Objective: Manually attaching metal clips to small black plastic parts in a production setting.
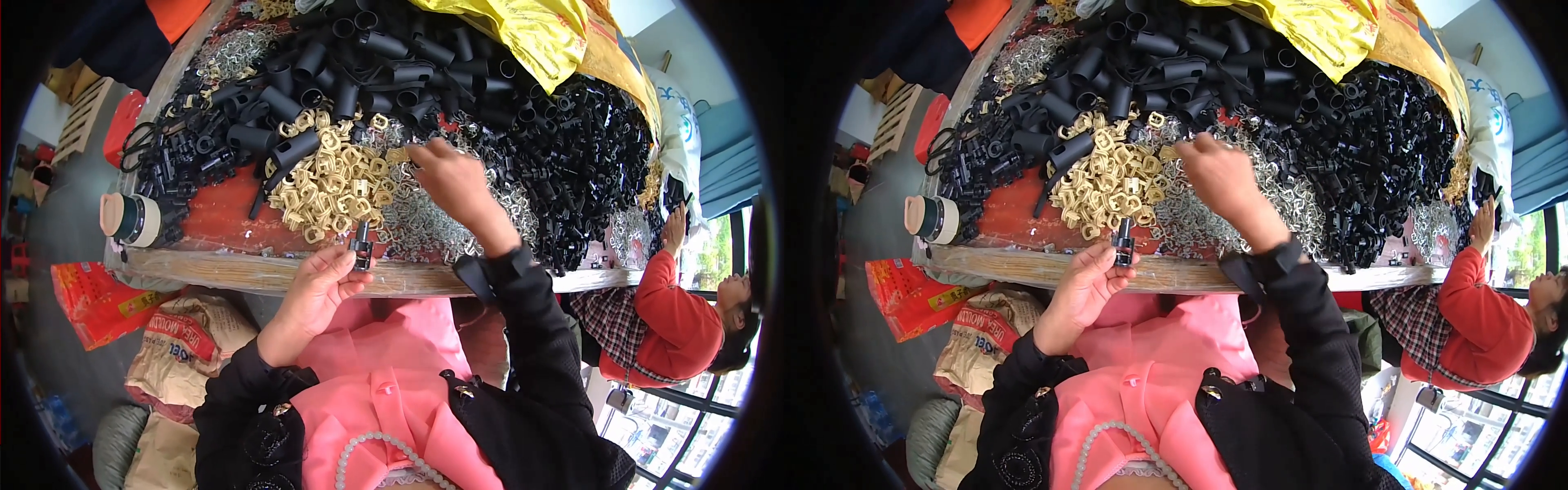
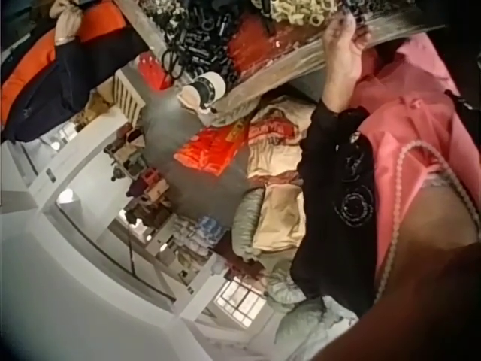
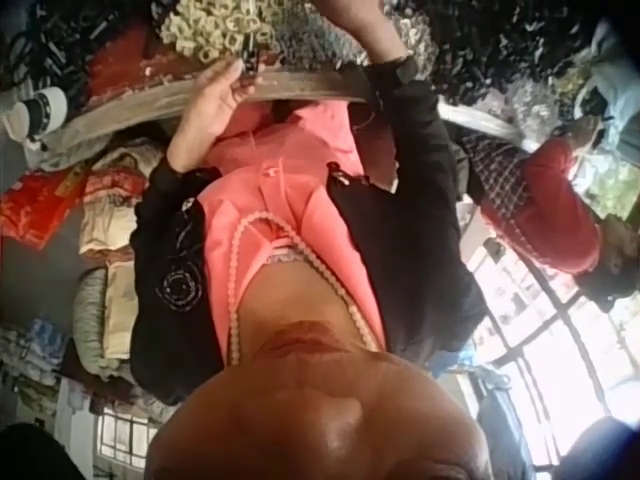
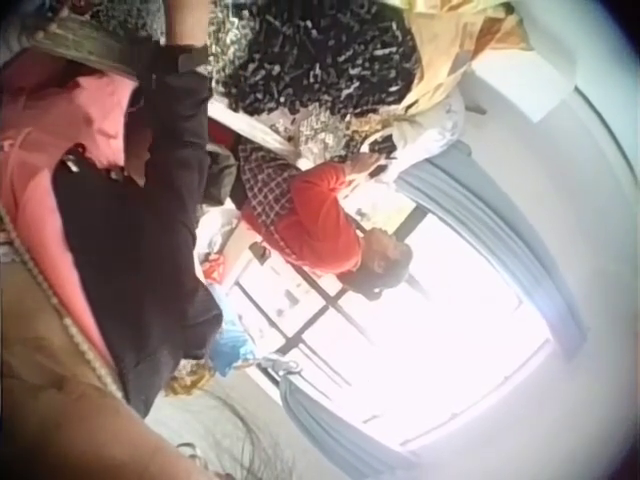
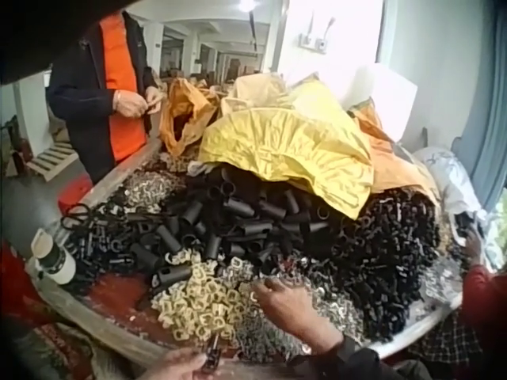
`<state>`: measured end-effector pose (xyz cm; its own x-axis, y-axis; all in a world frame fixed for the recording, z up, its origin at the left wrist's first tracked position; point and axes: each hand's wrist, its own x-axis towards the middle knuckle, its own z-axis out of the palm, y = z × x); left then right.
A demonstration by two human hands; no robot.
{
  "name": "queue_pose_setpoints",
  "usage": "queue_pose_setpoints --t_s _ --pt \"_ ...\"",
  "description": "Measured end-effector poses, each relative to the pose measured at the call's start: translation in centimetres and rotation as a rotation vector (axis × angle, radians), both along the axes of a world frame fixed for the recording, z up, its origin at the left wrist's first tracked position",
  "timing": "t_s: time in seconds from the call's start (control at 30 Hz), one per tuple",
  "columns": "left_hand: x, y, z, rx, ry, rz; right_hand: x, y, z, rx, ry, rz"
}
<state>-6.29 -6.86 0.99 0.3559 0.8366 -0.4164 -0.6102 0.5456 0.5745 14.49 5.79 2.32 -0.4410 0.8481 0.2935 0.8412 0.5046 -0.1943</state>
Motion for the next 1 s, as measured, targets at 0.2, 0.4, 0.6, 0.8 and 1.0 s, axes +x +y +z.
queue_pose_setpoints --t_s 0.2,0.4,0.6,0.8,1.0 --pt "-1.0 -0.9 0.0 0.015 0.006 0.013 -1.5 0.2 -2.4 -0.019 0.099 -0.040" --pt "-1.0 -1.0 -0.5 0.041 -0.015 0.032 -1.5 -2.8 -0.6 -0.195 0.465 -0.016" --pt "-0.2 -1.8 -0.4 0.057 -0.002 0.024 -1.7 -5.9 -1.0 -0.686 1.232 0.137" --pt "0.5 -1.8 0.1 0.095 0.000 0.053 -0.9 -9.1 -0.5 -1.111 1.379 0.126" --pt "1.5 -0.6 -0.4 0.208 -0.046 0.056 -0.1 -9.4 -1.8 -1.484 1.219 0.257"
